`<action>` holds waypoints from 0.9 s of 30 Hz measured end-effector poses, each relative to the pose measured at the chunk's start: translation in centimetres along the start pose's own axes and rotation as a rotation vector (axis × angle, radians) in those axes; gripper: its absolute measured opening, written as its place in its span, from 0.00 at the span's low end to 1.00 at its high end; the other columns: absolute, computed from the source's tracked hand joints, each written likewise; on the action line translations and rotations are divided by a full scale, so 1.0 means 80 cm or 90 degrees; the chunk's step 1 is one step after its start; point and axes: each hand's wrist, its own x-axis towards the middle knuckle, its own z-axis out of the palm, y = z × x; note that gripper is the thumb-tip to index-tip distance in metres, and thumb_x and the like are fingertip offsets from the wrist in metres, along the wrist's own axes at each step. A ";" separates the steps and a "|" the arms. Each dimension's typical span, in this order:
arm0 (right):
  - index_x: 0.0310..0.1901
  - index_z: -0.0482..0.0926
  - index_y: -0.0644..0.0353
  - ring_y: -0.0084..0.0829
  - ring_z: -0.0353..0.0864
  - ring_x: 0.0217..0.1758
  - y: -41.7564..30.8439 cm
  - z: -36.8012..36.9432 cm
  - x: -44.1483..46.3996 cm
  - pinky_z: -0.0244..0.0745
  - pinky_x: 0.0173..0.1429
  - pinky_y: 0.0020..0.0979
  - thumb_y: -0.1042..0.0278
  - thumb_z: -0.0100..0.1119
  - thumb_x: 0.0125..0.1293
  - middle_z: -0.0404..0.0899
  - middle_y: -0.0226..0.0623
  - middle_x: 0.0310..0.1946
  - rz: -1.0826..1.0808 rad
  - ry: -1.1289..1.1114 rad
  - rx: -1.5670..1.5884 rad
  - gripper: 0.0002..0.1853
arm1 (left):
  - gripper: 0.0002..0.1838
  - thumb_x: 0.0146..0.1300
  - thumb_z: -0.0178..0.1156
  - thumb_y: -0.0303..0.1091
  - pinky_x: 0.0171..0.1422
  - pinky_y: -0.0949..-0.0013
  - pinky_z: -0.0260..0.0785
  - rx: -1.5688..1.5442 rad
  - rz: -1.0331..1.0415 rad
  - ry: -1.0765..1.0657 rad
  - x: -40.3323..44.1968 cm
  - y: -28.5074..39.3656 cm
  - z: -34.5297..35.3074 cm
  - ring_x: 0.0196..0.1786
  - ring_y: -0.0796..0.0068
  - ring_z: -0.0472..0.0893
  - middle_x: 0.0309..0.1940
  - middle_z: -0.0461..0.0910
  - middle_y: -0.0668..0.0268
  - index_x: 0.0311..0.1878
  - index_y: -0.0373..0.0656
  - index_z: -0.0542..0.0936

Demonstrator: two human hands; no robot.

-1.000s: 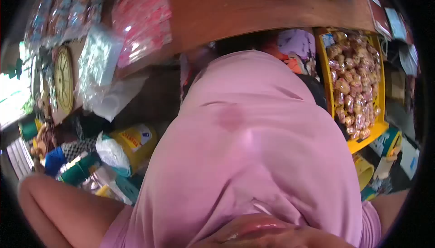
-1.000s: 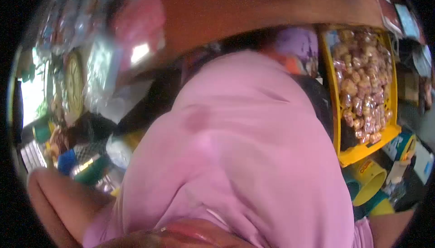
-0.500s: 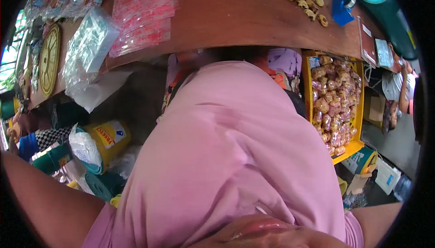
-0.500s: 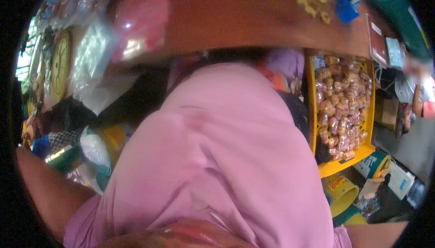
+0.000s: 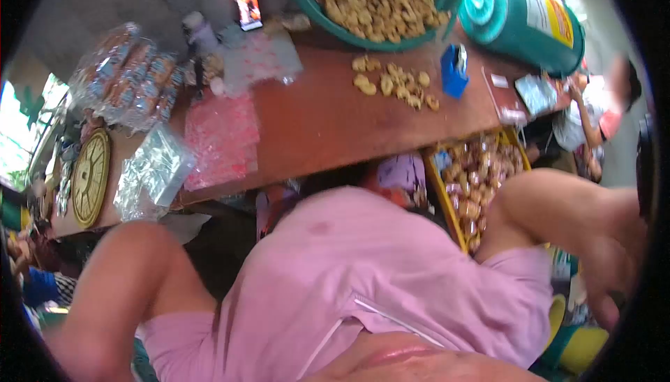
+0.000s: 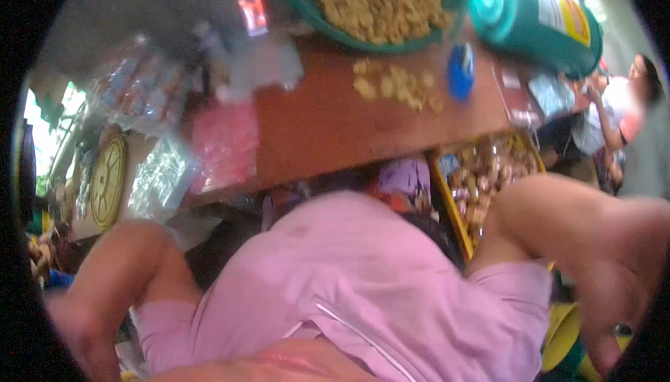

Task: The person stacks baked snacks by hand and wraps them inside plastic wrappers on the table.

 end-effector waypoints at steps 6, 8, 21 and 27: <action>0.54 0.83 0.31 0.12 0.71 0.30 -0.015 0.052 -0.053 0.67 0.42 0.20 0.41 0.56 0.72 0.72 0.12 0.27 0.046 0.000 0.221 0.15 | 0.20 0.69 0.68 0.46 0.34 0.61 0.69 -0.187 0.050 0.032 -0.015 0.007 0.031 0.30 0.76 0.77 0.34 0.82 0.66 0.59 0.50 0.81; 0.47 0.81 0.38 0.13 0.72 0.32 -0.017 0.047 -0.040 0.69 0.44 0.21 0.43 0.57 0.71 0.71 0.14 0.27 0.046 -0.074 0.263 0.13 | 0.19 0.69 0.67 0.46 0.33 0.61 0.68 -0.225 0.022 0.013 -0.013 -0.003 0.028 0.30 0.76 0.77 0.34 0.82 0.65 0.59 0.50 0.81; 0.29 0.71 0.59 0.20 0.67 0.23 -0.018 0.055 0.018 0.65 0.27 0.23 0.83 0.56 0.60 0.65 0.23 0.25 0.174 -0.290 0.232 0.08 | 0.18 0.73 0.61 0.48 0.31 0.62 0.66 -0.792 -0.064 -0.299 0.000 -0.059 0.013 0.29 0.71 0.78 0.36 0.83 0.59 0.59 0.50 0.82; 0.31 0.72 0.59 0.20 0.68 0.25 -0.023 0.060 0.012 0.65 0.27 0.21 0.84 0.53 0.61 0.68 0.24 0.27 0.246 -0.287 0.201 0.07 | 0.18 0.75 0.58 0.49 0.29 0.63 0.66 -0.889 -0.047 -0.315 -0.010 -0.081 0.020 0.28 0.69 0.78 0.36 0.83 0.57 0.59 0.50 0.82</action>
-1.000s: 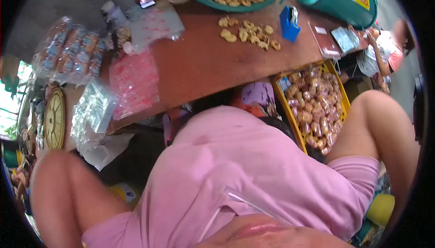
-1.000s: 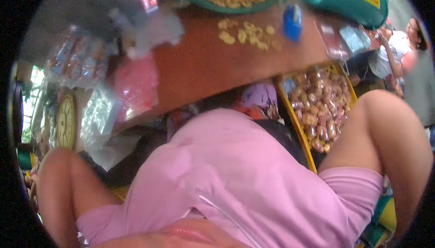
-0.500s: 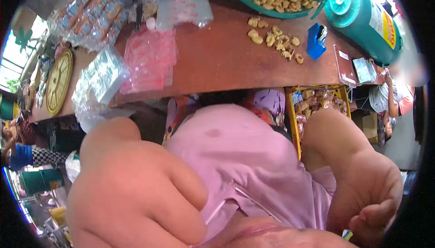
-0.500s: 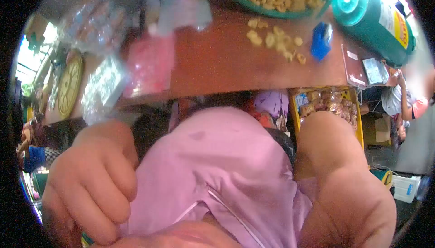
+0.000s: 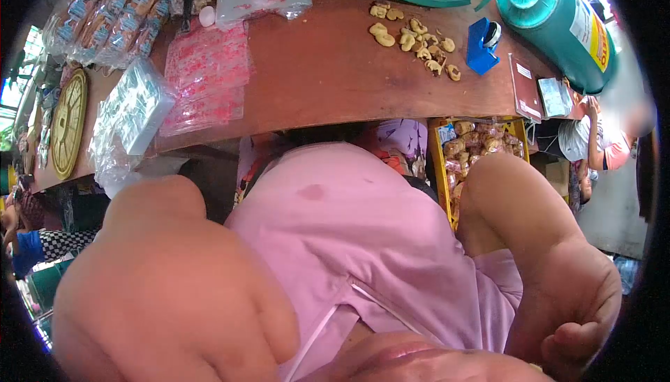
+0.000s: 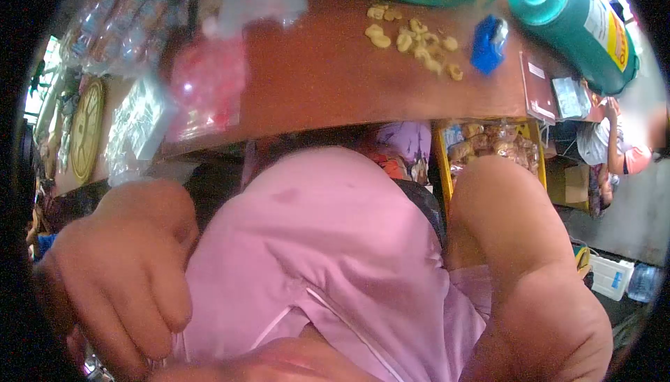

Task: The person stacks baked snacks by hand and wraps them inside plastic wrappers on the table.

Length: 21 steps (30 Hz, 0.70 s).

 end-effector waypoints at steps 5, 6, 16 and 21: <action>0.37 0.74 0.58 0.23 0.75 0.35 0.022 -0.028 0.008 0.71 0.38 0.27 0.75 0.57 0.65 0.73 0.27 0.33 -0.005 -0.204 0.204 0.02 | 0.18 0.77 0.56 0.49 0.29 0.63 0.65 -0.042 0.007 0.007 -0.006 -0.008 -0.012 0.27 0.67 0.79 0.36 0.83 0.55 0.59 0.50 0.82; 0.41 0.76 0.57 0.24 0.77 0.40 0.038 -0.033 0.009 0.73 0.44 0.30 0.70 0.59 0.66 0.76 0.29 0.38 -0.025 -0.260 0.293 0.05 | 0.19 0.77 0.55 0.50 0.28 0.63 0.65 -0.053 0.022 0.040 -0.008 -0.014 -0.010 0.27 0.67 0.79 0.37 0.83 0.54 0.59 0.50 0.82; 0.62 0.75 0.59 0.43 0.76 0.61 0.173 0.106 -0.248 0.71 0.66 0.43 0.60 0.62 0.70 0.78 0.44 0.57 0.533 -0.357 0.132 0.22 | 0.25 0.73 0.57 0.63 0.29 0.71 0.52 0.256 0.046 0.647 -0.162 -0.137 -0.157 0.20 0.81 0.61 0.18 0.66 0.74 0.44 0.48 0.73; 0.68 0.76 0.60 0.53 0.76 0.65 0.229 0.141 -0.367 0.70 0.72 0.45 0.62 0.63 0.68 0.78 0.47 0.61 0.543 -0.461 -0.206 0.27 | 0.09 0.78 0.56 0.38 0.31 0.75 0.60 0.582 -0.008 0.855 -0.201 -0.223 -0.255 0.25 0.84 0.66 0.24 0.70 0.75 0.40 0.45 0.76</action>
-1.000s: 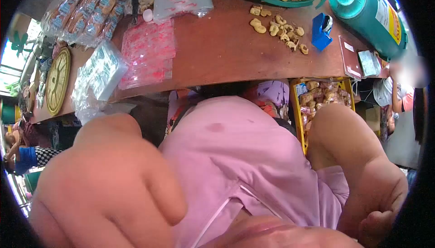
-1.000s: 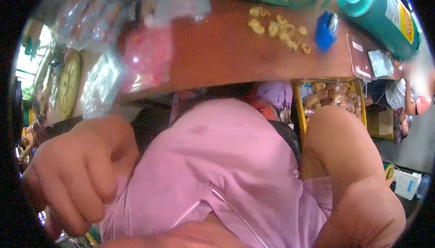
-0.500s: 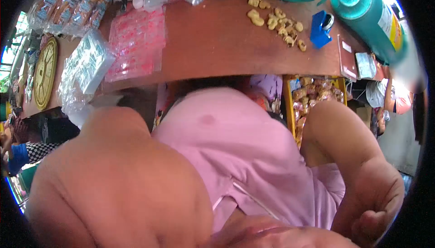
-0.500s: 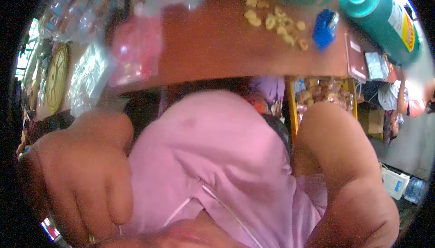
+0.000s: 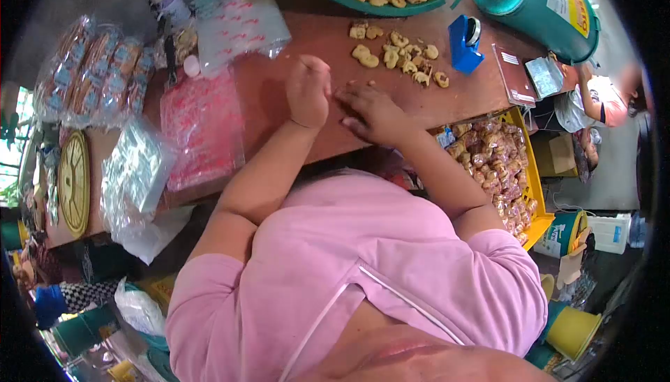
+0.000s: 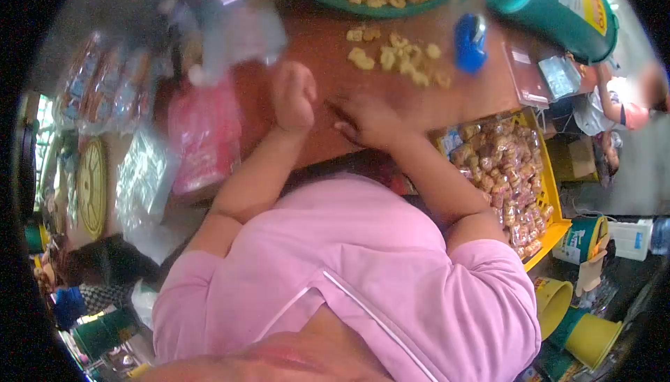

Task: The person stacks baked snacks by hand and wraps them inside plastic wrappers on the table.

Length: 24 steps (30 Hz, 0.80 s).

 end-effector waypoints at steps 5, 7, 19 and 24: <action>0.58 0.83 0.61 0.54 0.79 0.58 0.042 -0.058 0.031 0.75 0.63 0.48 0.66 0.66 0.65 0.81 0.49 0.56 0.149 0.071 -0.051 0.20 | 0.05 0.75 0.57 0.30 0.35 0.78 0.65 0.070 -0.069 -0.113 0.000 -0.032 -0.010 0.30 0.88 0.71 0.28 0.75 0.76 0.40 0.43 0.79; 0.58 0.83 0.60 0.55 0.79 0.57 0.054 -0.072 0.057 0.75 0.62 0.48 0.65 0.66 0.65 0.81 0.50 0.55 0.158 0.066 -0.024 0.20 | 0.05 0.75 0.58 0.31 0.35 0.77 0.65 0.070 -0.073 -0.128 -0.001 -0.033 -0.006 0.30 0.87 0.72 0.28 0.76 0.75 0.40 0.43 0.79; 0.62 0.79 0.47 0.45 0.80 0.61 0.166 -0.092 0.268 0.78 0.62 0.47 0.73 0.57 0.65 0.77 0.38 0.62 0.007 0.154 -0.482 0.23 | 0.03 0.73 0.62 0.29 0.37 0.76 0.66 0.104 -0.141 -0.137 -0.006 -0.036 0.003 0.34 0.86 0.74 0.31 0.78 0.73 0.41 0.41 0.80; 0.69 0.73 0.44 0.44 0.79 0.65 0.131 -0.119 0.306 0.79 0.61 0.46 0.71 0.57 0.68 0.76 0.37 0.61 0.035 -0.061 -0.547 0.27 | 0.02 0.73 0.61 0.27 0.40 0.76 0.67 0.053 -0.126 -0.156 0.000 -0.031 0.001 0.35 0.85 0.74 0.34 0.79 0.73 0.42 0.40 0.80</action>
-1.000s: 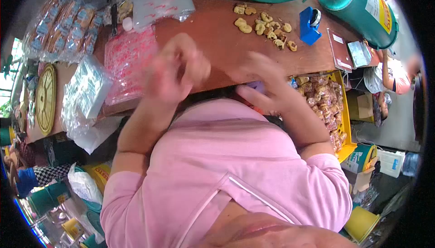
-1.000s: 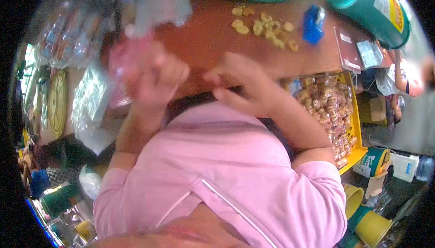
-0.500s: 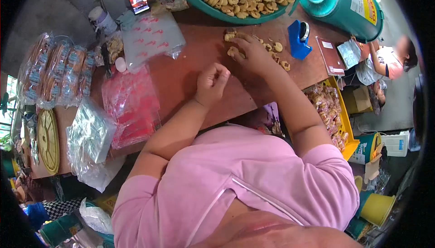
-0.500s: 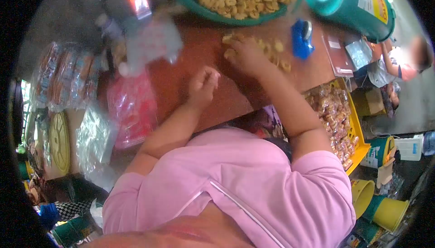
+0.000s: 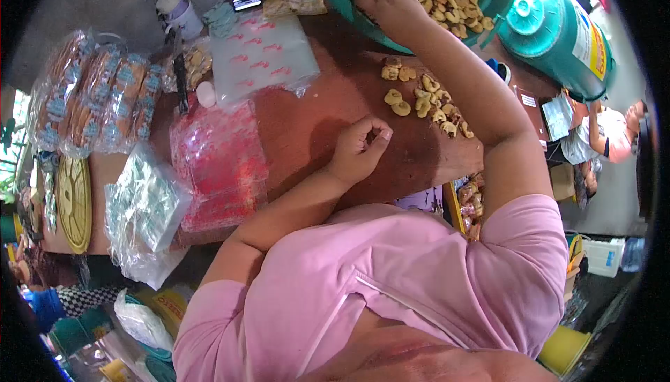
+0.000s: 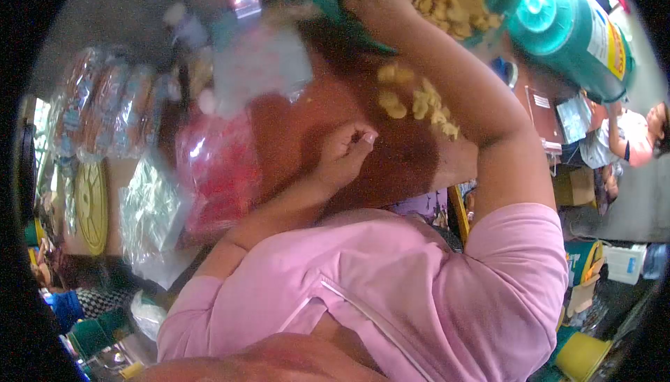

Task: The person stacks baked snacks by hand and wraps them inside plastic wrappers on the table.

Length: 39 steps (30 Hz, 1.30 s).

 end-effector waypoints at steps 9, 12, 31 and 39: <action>0.68 0.73 0.46 0.41 0.82 0.62 0.021 -0.002 0.005 0.80 0.60 0.45 0.71 0.59 0.66 0.79 0.38 0.58 -0.049 -0.021 0.011 0.27 | 0.05 0.74 0.60 0.31 0.41 0.76 0.69 0.035 -0.015 0.040 0.007 -0.006 -0.003 0.36 0.85 0.76 0.33 0.79 0.72 0.43 0.40 0.80; 0.66 0.74 0.47 0.45 0.82 0.60 0.026 -0.006 -0.029 0.79 0.60 0.48 0.70 0.64 0.62 0.79 0.38 0.59 0.007 0.100 0.152 0.28 | 0.09 0.76 0.58 0.36 0.44 0.73 0.72 -0.066 -0.084 0.099 0.017 -0.011 -0.016 0.37 0.80 0.78 0.34 0.80 0.70 0.48 0.41 0.79; 0.53 0.78 0.61 0.44 0.77 0.63 -0.150 -0.010 -0.246 0.74 0.67 0.40 0.73 0.74 0.62 0.79 0.43 0.54 0.150 0.170 0.737 0.19 | 0.30 0.83 0.37 0.60 0.52 0.66 0.78 -0.430 -0.373 0.042 0.030 -0.021 -0.017 0.49 0.72 0.82 0.55 0.80 0.63 0.68 0.45 0.71; 0.47 0.82 0.59 0.43 0.79 0.58 -0.172 -0.024 -0.247 0.75 0.63 0.38 0.73 0.76 0.59 0.79 0.41 0.51 0.196 0.219 0.700 0.16 | 0.20 0.83 0.40 0.42 0.52 0.70 0.75 -0.264 -0.186 0.124 0.020 -0.013 -0.007 0.51 0.74 0.78 0.53 0.78 0.61 0.69 0.41 0.67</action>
